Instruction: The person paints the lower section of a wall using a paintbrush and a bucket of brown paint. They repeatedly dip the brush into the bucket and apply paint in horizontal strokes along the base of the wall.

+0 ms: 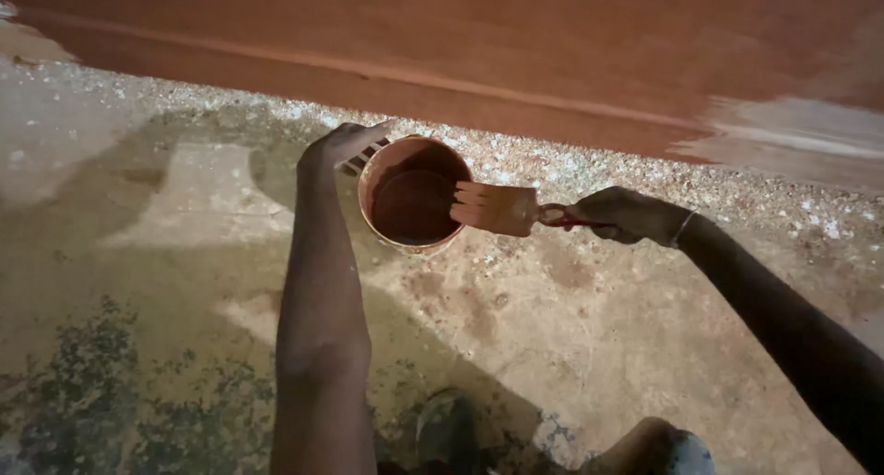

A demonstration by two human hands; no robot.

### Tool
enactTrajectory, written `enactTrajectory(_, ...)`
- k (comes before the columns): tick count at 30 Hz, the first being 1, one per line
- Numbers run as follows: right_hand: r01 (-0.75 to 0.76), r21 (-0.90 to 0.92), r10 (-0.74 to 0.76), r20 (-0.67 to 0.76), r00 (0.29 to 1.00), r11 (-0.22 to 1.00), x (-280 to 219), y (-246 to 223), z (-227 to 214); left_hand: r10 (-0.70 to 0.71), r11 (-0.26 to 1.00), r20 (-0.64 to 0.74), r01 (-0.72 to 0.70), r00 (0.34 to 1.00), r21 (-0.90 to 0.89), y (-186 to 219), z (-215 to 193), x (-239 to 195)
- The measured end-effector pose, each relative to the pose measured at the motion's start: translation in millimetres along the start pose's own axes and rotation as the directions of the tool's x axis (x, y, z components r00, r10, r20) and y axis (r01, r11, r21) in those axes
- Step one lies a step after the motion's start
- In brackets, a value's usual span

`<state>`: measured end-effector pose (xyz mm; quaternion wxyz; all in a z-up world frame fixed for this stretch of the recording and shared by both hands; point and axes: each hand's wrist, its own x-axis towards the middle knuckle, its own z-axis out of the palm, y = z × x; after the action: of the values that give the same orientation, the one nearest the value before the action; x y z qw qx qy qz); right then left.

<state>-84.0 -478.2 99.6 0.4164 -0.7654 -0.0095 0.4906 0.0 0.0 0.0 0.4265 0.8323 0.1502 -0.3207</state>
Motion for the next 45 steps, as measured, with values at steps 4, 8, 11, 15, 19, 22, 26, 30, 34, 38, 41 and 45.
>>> enactTrajectory(4, -0.063, -0.154, 0.051, -0.083, 0.995, 0.986, -6, -4, -9, 0.013, 0.999, -0.009, -0.013, 1.000, -0.033, 0, 0, -9)
enactTrajectory(8, -0.012, -0.313, -0.059, -0.219, 0.974, 0.950, -25, -20, -23, 0.006, 1.000, -0.014, -0.006, 1.000, -0.002, 6, -2, -13)
enactTrajectory(11, 0.604, -0.582, -0.779, -0.084, 0.622, 0.545, -32, -32, -16, -0.011, 1.000, -0.018, 0.011, 1.000, 0.023, 8, -2, -15)
enactTrajectory(15, 0.491, -0.847, -0.929, -0.010, 0.369, 0.204, -26, -38, 20, -0.013, 1.000, -0.043, 0.013, 0.999, 0.014, 12, -1, -15)
enactTrajectory(19, 0.189, -0.966, -0.820, -0.036, 0.571, 0.174, -18, -32, 40, -0.013, 0.999, -0.016, 0.013, 1.000, 0.033, 13, -1, -14)
enactTrajectory(22, 0.227, -0.957, -0.848, -0.035, 0.528, 0.180, -19, -18, 40, -0.007, 1.000, -0.018, 0.008, 1.000, 0.023, 3, 0, -11)
enactTrajectory(26, 0.200, -0.954, -0.832, -0.082, 0.548, 0.226, -24, -2, 42, 0.023, 0.998, -0.057, -0.019, 0.998, 0.064, -3, -2, 8)
enactTrajectory(30, 0.134, -0.962, -0.839, -0.133, 0.528, 0.236, -38, 20, 43, 0.553, 0.817, -0.376, -0.397, 0.743, 0.417, 17, 3, 37)
enactTrajectory(34, 0.120, -0.924, -0.852, -0.277, 0.443, 0.362, -41, 64, 39, 0.632, 0.774, -0.314, -0.597, 0.708, 0.212, 81, 28, 64)
enactTrajectory(38, 0.169, -0.702, -0.717, -0.642, 0.272, 0.692, -9, 126, 44, 0.650, 0.754, 0.086, -0.655, 0.755, 0.045, 160, 107, 81)
enactTrajectory(41, 0.150, -0.418, -0.441, -0.874, 0.205, 0.896, 33, 178, 60, 0.662, 0.674, 0.242, -0.705, 0.709, 0.221, 196, 177, 74)
enactTrajectory(45, 0.336, -0.212, -0.278, -0.947, 0.159, 0.918, 75, 214, 83, 0.683, 0.604, 0.170, -0.681, 0.710, 0.413, 218, 233, 91)
